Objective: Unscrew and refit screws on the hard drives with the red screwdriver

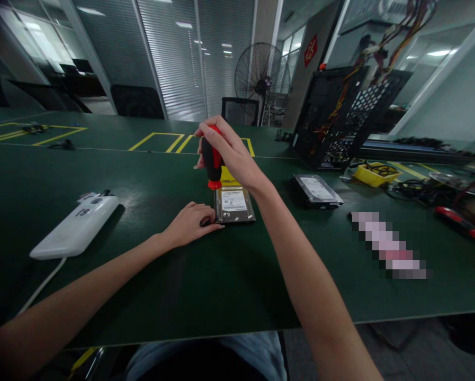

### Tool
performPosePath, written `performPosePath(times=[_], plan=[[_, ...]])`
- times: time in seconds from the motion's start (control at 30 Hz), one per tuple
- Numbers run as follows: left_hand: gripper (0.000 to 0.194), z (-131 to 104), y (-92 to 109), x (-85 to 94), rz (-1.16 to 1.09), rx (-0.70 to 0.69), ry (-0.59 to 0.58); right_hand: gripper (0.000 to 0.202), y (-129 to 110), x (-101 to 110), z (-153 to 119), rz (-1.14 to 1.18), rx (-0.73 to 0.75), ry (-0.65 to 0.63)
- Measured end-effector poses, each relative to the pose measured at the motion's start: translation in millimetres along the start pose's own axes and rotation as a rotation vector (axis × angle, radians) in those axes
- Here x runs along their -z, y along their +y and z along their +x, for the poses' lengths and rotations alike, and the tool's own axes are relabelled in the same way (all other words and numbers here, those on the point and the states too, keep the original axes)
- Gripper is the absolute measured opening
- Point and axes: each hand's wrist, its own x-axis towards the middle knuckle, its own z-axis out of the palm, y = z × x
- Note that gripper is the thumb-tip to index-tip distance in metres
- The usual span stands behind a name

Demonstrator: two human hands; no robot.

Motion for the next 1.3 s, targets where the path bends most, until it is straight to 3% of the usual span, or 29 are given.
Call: performPosePath(times=[0.2,0.47,1.07,1.3], plan=[[0.040,0,-1,-0.3,-0.012,0.012,-0.001,0.028,-2,0,-2,0.005,0.035,-0.004],[0.040,1,-2,-0.4,-0.029,0.016,0.002,0.029,4,-6,-1,-0.116,0.056,0.114],[0.039,0,-3,-1.3,-0.060,0.009,-0.009,0.029,1,8,-2,0.008,0.020,0.070],[0.039,0,-2,0.4,-0.056,0.011,-0.003,0.033,-4,2,-2,0.033,-0.041,0.054]])
